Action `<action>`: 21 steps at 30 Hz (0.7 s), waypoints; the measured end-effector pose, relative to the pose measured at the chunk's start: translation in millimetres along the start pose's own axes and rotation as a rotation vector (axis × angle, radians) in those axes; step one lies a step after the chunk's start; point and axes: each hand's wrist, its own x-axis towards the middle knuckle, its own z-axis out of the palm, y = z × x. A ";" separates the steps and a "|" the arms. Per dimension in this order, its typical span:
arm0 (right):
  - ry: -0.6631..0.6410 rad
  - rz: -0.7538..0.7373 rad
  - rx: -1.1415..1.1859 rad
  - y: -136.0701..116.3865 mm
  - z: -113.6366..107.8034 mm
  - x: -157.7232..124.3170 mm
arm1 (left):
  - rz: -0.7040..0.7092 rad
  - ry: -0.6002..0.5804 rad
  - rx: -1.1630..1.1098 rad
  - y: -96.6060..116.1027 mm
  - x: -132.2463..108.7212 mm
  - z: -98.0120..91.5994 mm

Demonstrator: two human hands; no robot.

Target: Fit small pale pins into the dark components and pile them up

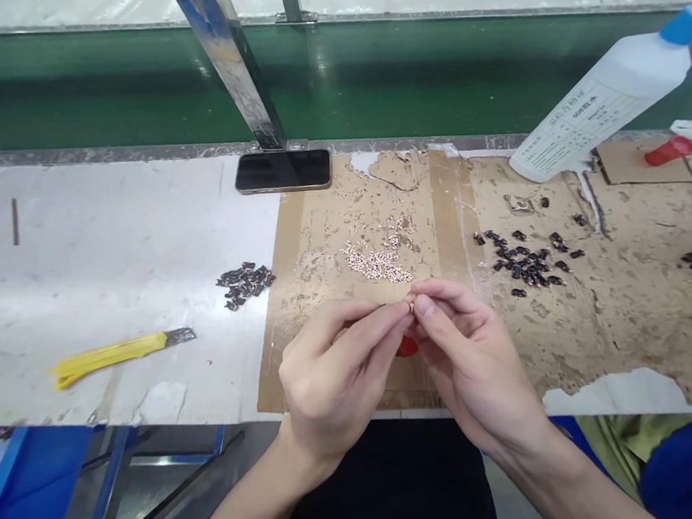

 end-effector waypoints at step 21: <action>-0.068 -0.320 -0.437 -14.6 -5.7 -10.4 | -0.060 -0.168 -0.057 0.5 0.3 -18.0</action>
